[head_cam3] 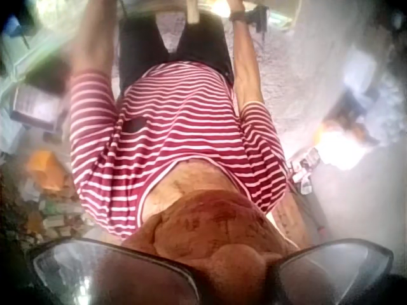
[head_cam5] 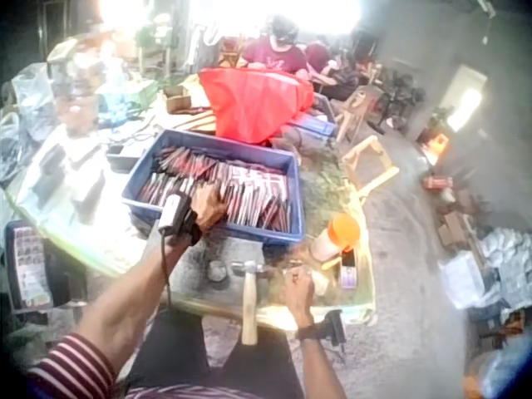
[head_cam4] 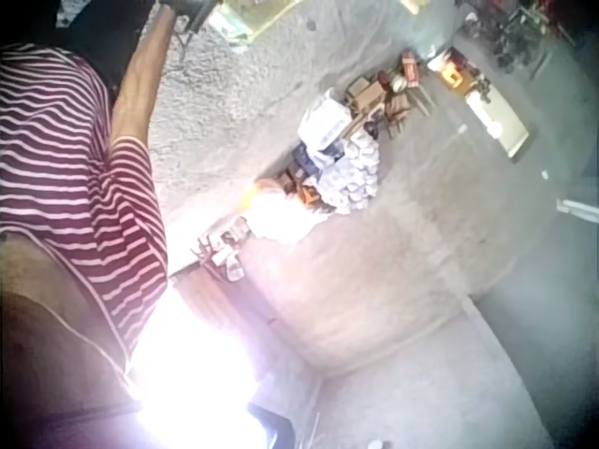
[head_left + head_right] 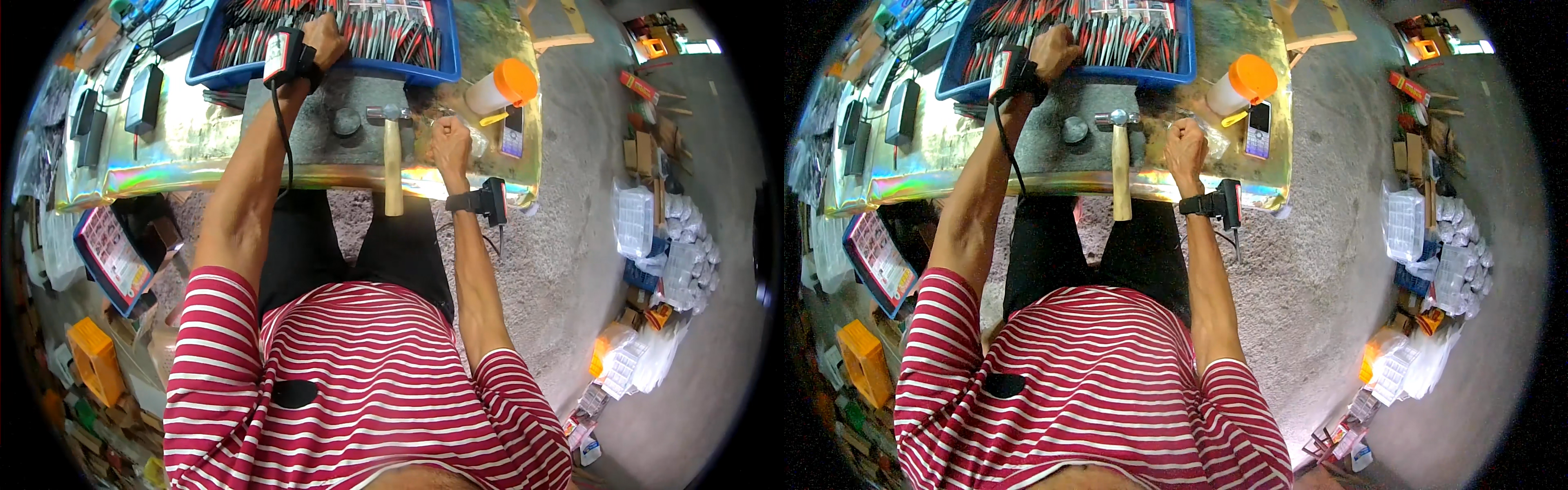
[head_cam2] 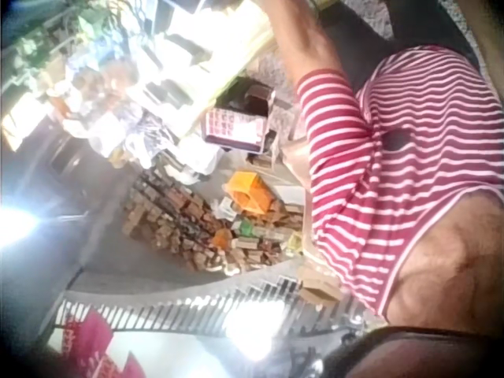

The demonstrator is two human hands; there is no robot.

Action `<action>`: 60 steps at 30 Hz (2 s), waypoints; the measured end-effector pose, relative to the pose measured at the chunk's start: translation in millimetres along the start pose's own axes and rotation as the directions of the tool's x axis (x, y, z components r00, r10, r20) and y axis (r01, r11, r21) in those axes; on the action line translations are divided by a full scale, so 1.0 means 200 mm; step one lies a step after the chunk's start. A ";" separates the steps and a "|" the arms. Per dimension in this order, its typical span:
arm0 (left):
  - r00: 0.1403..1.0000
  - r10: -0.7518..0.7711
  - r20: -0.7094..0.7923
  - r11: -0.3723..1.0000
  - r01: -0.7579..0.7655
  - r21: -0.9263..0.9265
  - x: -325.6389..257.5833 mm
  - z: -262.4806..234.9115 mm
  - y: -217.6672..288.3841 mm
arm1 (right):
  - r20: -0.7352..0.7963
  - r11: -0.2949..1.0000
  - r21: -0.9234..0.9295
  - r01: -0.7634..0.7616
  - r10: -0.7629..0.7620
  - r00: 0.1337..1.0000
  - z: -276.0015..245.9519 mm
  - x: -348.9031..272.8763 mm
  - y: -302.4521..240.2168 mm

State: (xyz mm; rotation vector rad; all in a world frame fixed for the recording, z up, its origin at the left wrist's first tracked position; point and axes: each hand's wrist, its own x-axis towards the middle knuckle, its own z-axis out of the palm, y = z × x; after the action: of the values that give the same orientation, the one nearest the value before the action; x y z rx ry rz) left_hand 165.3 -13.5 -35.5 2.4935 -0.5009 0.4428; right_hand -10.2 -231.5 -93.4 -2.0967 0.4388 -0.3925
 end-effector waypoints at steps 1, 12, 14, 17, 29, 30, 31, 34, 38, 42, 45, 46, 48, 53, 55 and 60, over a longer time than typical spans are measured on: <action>0.997 -0.046 0.062 0.999 0.047 -0.018 0.00 0.01 0.01 | -0.026 0.999 -0.049 0.010 -0.011 1.000 0.00 0.00 -0.02; 0.956 -0.225 -0.188 0.667 0.011 -0.745 -0.23 -0.19 0.08 | -0.048 0.840 -0.515 0.169 -0.225 0.973 0.03 0.05 -0.04; 0.933 -0.346 -0.096 0.555 0.121 -0.823 -0.33 -0.31 0.10 | -0.001 0.808 -0.521 0.274 -0.322 0.947 0.02 0.05 -0.03; 0.877 -0.471 -0.098 0.500 0.174 -0.849 -0.50 -0.41 0.06 | 0.050 0.776 -0.588 0.230 -0.249 0.967 0.02 0.05 -0.06; 0.756 -0.642 -0.125 0.701 0.514 -0.494 -0.77 -0.49 -0.41 | 0.190 0.661 -0.605 0.444 -0.421 0.887 0.02 0.14 -0.05; 0.799 -0.583 -0.145 0.779 0.499 -0.380 -0.75 -0.48 -0.41 | 0.193 0.678 -0.604 0.419 -0.386 0.902 0.00 0.14 -0.06; 0.839 -0.520 -0.160 0.839 0.467 -0.279 -0.72 -0.47 -0.41 | 0.197 0.700 -0.595 0.393 -0.347 0.917 -0.01 0.13 -0.07; 0.878 -0.463 -0.118 0.886 0.463 -0.034 -0.70 -0.47 -0.38 | 0.206 0.777 -0.557 0.293 -0.212 0.955 -0.05 0.12 -0.09; 0.886 -0.455 -0.087 0.882 0.462 0.092 -0.73 -0.48 -0.38 | 0.199 0.899 -0.395 0.189 -0.117 0.973 -0.04 0.13 -0.09; 0.880 -0.470 -0.067 0.869 0.475 0.138 -0.74 -0.50 -0.39 | 0.234 0.986 -0.098 0.132 -0.106 0.966 0.00 0.19 0.11; 0.887 -0.461 -0.031 0.880 0.461 0.114 -0.68 -0.42 -0.38 | 0.100 0.995 0.094 0.042 -0.051 0.994 -0.04 0.11 0.09; 0.881 -0.471 -0.031 0.874 0.472 0.114 -0.69 -0.45 -0.38 | 0.093 0.995 0.094 0.041 -0.050 0.994 -0.03 0.10 0.06; 0.867 -0.498 -0.036 0.858 0.498 0.130 -0.69 -0.50 -0.38 | 0.200 0.951 0.285 -0.119 0.062 0.978 -0.02 0.07 0.00; 0.796 -0.591 -0.132 0.795 0.602 0.070 -0.68 -0.47 -0.46 | 0.120 0.951 0.305 -0.061 0.026 0.992 -0.04 0.00 -0.10; 0.742 -0.665 -0.082 0.746 0.654 -0.125 -0.70 -0.49 -0.42 | 0.098 0.947 0.316 -0.053 0.023 0.995 -0.06 0.00 -0.07; 0.657 -0.715 0.239 0.274 0.577 -0.769 -0.80 -0.53 -0.45 | 0.039 0.956 0.288 0.051 -0.065 0.997 -0.07 -0.02 -0.11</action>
State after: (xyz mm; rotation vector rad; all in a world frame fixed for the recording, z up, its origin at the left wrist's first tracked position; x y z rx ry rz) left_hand 42.4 158.5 -56.7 1.5011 0.3931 0.0166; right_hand -16.5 -228.2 -68.4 -1.8350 0.2742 -0.4128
